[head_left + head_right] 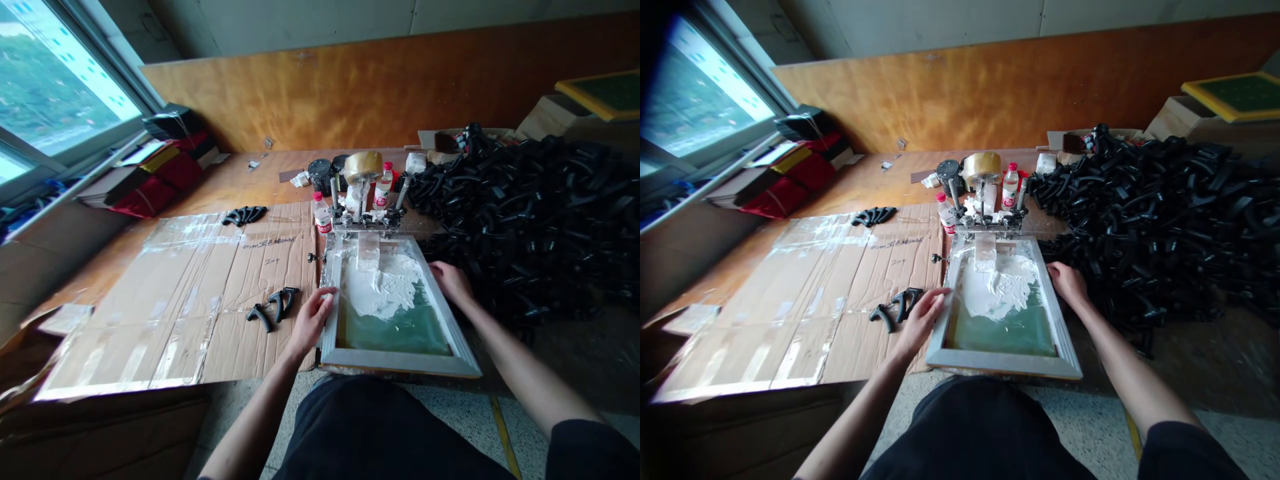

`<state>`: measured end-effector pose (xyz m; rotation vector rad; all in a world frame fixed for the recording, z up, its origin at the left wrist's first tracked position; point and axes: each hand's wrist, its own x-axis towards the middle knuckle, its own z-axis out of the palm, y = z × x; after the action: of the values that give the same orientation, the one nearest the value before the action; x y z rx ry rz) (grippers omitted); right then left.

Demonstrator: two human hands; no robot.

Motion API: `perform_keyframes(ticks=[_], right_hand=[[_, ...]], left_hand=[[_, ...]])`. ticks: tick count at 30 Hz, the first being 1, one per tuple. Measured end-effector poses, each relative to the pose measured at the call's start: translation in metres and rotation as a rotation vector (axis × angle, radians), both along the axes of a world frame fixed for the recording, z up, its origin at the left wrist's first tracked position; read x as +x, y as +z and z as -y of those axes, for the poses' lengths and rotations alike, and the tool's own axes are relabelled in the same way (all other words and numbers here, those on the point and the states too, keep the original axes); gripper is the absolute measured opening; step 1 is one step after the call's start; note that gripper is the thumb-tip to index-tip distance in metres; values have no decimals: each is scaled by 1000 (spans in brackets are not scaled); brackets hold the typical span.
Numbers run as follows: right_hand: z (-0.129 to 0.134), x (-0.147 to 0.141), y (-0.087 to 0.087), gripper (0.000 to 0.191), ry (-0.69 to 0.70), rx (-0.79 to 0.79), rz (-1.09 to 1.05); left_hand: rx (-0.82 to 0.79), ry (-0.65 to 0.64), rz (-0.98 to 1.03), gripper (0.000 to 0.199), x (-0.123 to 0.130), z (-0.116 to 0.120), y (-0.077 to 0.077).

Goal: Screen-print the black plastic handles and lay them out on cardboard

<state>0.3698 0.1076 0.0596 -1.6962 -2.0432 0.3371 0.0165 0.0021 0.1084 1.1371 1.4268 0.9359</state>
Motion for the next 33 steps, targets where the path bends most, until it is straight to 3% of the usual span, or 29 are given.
perform_keyframes(ticks=[1, 3, 6, 10, 12, 15, 18, 21, 24, 28, 31, 33], right_hand=[[-8, -2, 7, 34, -62, 25, -14], [-21, -23, 21, 37, -58, 115, -15], [-31, -82, 36, 56, 156, 204, 68], [-17, -134, 35, 27, 335, 9, 236], [3, -134, 28, 12, 433, -50, 282], [34, -116, 23, 26, 688, -4, 284], [44, -101, 28, 33, 873, -35, 258], [37, -101, 31, 24, 798, -52, 225], [42, -106, 20, 25, 698, 69, 213], [60, -100, 7, 29, 759, 85, 181], [47, -106, 18, 21, 666, 30, 125], [20, -117, 33, 34, 542, 47, 95]], left_hand=[[-29, 7, -38, 55, 1, 4, -14], [-65, 28, -115, 60, 5, 8, -39], [-79, 37, -218, 60, 10, 5, -62], [-71, 10, -308, 57, 9, 1, -73], [-64, -12, -328, 58, 7, 2, -76], [-61, -17, -340, 58, 5, 3, -80], [-75, -10, -344, 57, 5, 3, -83], [-79, 11, -314, 58, 5, 3, -85], [-68, 12, -275, 59, 5, 3, -84], [-63, 13, -255, 60, 7, 3, -80], [-84, 13, -242, 62, 6, 2, -72], [-93, -8, -189, 66, 4, 2, -62]])
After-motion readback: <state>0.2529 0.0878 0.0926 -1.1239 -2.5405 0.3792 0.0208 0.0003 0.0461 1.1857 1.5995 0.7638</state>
